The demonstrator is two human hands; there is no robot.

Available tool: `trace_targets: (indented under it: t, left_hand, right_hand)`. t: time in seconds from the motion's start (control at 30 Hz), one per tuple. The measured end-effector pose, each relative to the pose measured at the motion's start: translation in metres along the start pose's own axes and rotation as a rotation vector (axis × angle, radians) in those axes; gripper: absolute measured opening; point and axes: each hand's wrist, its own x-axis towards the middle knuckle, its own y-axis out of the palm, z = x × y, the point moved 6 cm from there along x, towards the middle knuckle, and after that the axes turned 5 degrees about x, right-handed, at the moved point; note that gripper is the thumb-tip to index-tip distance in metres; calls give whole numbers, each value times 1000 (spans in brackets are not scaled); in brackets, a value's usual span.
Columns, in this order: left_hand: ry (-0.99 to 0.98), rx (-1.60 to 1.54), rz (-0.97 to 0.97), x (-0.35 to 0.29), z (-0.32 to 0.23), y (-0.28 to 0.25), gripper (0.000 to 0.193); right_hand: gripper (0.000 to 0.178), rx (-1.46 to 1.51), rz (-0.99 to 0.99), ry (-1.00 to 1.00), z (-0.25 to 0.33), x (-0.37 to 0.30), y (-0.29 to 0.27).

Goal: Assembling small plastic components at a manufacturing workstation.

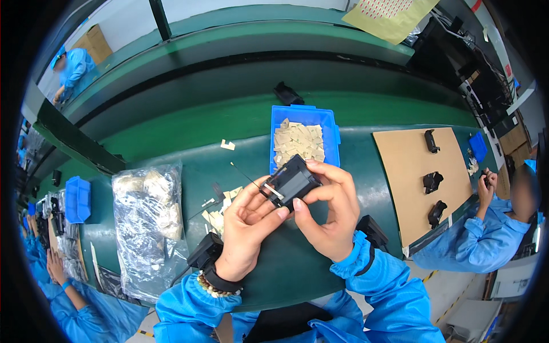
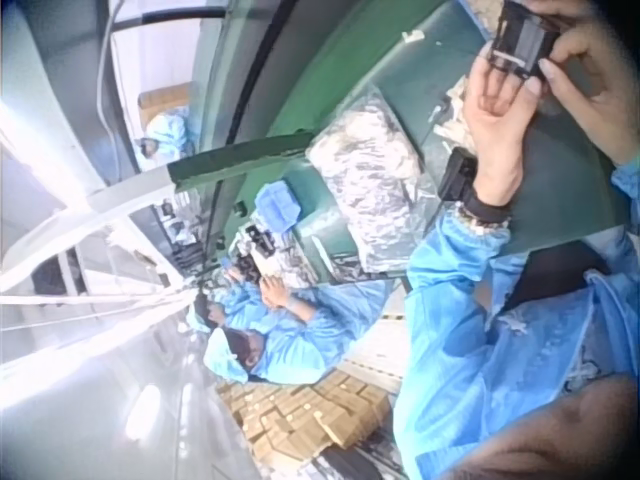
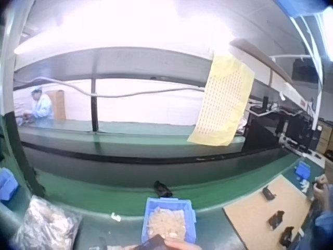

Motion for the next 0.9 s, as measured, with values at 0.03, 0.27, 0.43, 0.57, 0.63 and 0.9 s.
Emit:
trace_targets:
  t: [0.03,0.27,0.43,0.57,0.63,0.9]
  left_hand:
    - [-4,8,-18,1,-1,-2,54]
    - [-86,4,-98,3,4,-7,51]
    - [-86,-16,-100,3,8,-8,51]
    - [-87,-15,-99,2,8,-8,52]
    - [-88,-19,-94,2,8,-6,52]
    - [-90,-17,-79,2,7,-8,52]
  right_hand:
    - [17,-5,9,5,-2,0,2]
    - [11,-42,32,56,-13,-2,10]
    - [12,-56,31,54,-15,-3,11]
    - [11,-45,29,51,-15,-4,12]
    - [11,-40,19,36,-14,-5,11]
    - [11,-85,34,29,-11,-4,12]
